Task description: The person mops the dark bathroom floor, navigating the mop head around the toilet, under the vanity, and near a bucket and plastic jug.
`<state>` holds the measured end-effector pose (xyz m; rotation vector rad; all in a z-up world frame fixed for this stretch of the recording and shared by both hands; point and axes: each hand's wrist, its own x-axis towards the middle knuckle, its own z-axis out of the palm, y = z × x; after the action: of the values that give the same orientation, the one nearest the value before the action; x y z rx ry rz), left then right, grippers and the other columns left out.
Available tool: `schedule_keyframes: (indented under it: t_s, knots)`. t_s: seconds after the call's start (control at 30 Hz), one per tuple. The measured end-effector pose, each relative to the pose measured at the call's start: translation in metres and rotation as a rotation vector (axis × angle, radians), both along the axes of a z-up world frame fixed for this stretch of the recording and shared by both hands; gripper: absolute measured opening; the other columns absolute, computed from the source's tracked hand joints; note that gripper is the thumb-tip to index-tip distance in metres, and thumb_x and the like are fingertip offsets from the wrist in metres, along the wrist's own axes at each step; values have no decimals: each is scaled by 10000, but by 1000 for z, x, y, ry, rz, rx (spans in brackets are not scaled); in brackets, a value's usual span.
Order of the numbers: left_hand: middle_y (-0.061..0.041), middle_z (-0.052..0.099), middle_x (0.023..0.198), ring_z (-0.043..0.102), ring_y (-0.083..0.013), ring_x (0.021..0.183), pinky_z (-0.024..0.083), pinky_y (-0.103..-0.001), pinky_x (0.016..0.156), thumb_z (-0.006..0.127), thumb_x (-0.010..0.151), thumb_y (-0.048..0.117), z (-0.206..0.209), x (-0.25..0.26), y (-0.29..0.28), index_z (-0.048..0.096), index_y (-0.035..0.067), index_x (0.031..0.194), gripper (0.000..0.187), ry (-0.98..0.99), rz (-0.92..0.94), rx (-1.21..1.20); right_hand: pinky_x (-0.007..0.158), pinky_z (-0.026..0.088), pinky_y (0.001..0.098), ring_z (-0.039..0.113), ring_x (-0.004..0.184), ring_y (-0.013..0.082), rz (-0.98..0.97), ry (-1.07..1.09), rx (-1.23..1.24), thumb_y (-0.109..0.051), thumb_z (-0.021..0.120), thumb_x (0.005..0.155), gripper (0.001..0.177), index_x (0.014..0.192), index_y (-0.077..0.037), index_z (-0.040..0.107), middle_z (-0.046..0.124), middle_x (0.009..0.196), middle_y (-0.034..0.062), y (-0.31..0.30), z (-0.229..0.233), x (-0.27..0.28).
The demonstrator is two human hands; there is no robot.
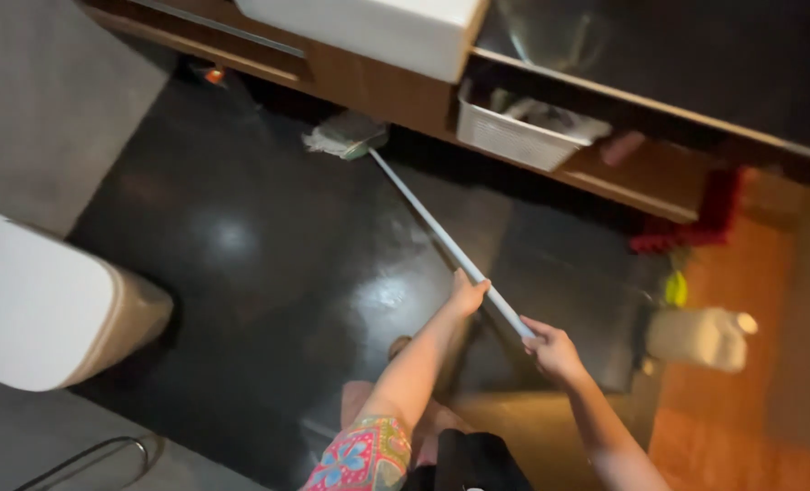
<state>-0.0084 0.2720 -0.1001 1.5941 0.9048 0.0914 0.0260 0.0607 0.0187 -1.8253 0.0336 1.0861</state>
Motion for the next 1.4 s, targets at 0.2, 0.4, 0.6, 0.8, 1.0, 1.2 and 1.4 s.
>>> schedule_keyframes:
  t_s: [0.2,0.4,0.6,0.8,1.0,1.2,1.4]
  knots:
    - [-376,384,1561,384,-410,1488,316,-401,1228,694,863,431,16,-33,-172,240,-101,1574,997,101,-249,-147,360,322,272,418,427,86,16,-178,-82,-45,536,949,498,1383,-196,727,613,695,22,-235,37,-86]
    - [-292,32,1662,69,-425,1553,142,-447,1247,794,790,426,36,-112,-336,124,-71,1579,1149,-105,-791,28,391,405,283,554,418,131,-57,-69,1,-7,708,840,564,1394,-49,610,692,641,97,-457,-25,-208]
    - [-232,132,1709,57,-455,1565,186,-545,1240,725,791,351,29,-131,-312,415,158,1567,857,29,-995,169,712,490,186,678,782,98,-459,348,69,110,606,897,606,1483,140,454,684,1018,135,-353,43,-229]
    - [-224,90,1713,-24,-481,1580,215,-595,1206,705,839,378,19,-88,-207,551,221,1474,672,124,-872,349,555,460,206,581,600,71,-301,318,-43,19,588,936,656,1570,-88,457,628,924,46,-207,79,-169]
    - [-194,89,1717,47,-491,1555,210,-524,1257,701,867,399,-9,-39,-87,588,199,1409,589,55,-546,384,308,375,328,448,325,136,23,79,14,-75,516,977,615,1563,-247,445,534,634,53,-30,16,-85]
    - [-252,264,1653,219,-546,1505,296,-504,1223,553,1020,379,-30,-7,45,599,141,1405,455,-27,-500,452,325,414,346,493,349,164,-5,53,112,-72,516,994,490,1476,-157,513,604,704,67,127,-53,-19]
    - [-161,375,1622,321,-526,1463,345,-547,1163,520,1031,412,3,-23,53,601,208,1379,411,123,-695,501,349,417,357,519,376,169,-13,44,18,-100,543,1007,386,1387,-114,611,602,691,87,126,-64,-24]
